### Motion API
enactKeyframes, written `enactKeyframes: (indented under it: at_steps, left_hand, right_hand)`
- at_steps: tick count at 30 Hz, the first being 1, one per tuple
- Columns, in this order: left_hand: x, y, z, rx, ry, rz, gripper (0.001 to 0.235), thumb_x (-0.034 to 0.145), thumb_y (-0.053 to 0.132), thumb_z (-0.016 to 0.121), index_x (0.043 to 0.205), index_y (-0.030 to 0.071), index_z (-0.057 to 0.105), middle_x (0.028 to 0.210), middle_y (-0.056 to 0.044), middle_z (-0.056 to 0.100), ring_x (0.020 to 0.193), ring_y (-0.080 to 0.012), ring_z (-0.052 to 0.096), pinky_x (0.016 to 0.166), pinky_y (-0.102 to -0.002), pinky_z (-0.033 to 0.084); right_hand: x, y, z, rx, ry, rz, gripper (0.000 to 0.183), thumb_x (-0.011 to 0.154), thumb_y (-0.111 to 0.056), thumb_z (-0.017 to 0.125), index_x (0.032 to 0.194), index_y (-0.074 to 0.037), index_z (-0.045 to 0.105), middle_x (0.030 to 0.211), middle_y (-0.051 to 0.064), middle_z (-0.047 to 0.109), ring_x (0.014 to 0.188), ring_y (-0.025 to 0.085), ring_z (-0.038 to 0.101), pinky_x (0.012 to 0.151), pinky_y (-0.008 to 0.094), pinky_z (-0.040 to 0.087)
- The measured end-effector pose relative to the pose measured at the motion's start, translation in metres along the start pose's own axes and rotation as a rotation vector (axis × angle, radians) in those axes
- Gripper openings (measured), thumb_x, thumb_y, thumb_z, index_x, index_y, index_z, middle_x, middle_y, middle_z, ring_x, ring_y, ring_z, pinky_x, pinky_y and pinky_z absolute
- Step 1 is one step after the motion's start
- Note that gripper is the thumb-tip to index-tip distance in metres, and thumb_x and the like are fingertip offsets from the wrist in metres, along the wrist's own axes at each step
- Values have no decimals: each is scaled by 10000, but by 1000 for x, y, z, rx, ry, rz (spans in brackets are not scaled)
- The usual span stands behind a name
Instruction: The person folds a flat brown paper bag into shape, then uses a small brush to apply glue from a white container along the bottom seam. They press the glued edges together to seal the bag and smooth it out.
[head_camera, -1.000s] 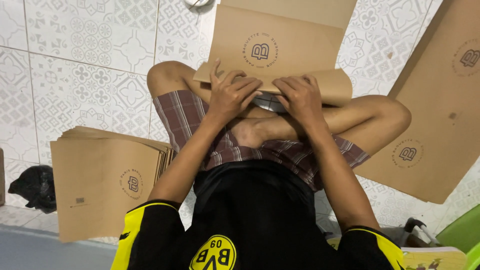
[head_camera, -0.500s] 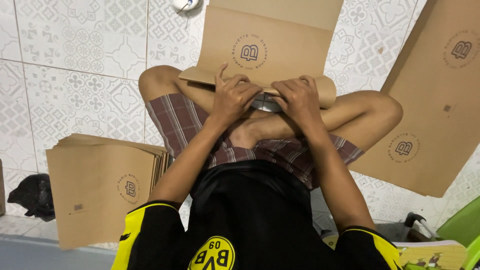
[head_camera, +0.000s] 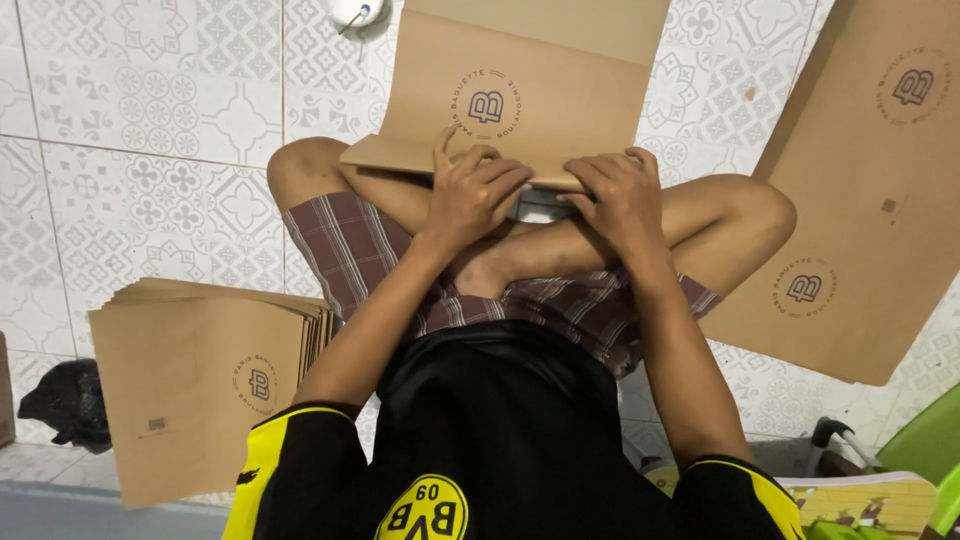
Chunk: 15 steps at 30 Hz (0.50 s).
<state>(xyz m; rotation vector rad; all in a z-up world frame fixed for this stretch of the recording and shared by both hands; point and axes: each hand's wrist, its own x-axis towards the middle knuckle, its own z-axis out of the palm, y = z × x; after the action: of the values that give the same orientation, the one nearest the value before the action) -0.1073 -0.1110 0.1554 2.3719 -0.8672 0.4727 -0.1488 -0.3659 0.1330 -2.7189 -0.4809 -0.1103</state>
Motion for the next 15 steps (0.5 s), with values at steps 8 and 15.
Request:
enactKeyframes:
  at_steps: [8, 15]
  left_hand:
    - [4, 6, 12, -19, 4, 68, 20, 939, 273, 788, 937, 256, 797, 840, 73, 756, 914, -157, 638, 1097, -656, 275]
    - [12, 18, 21, -43, 6, 96, 43, 953, 286, 771, 934, 254, 794, 835, 79, 750, 886, -150, 616, 1094, -614, 292]
  right_hand:
    - [-8, -2, -21, 15, 38, 22, 439, 779, -306, 912, 1180, -226, 754, 1064, -20, 759, 1073, 194, 698, 1099, 473, 378]
    - [-15, 8, -17, 21, 127, 10, 406, 773, -262, 923, 1145, -217, 766, 1060, -26, 764, 1065, 195, 702, 1064, 451, 414]
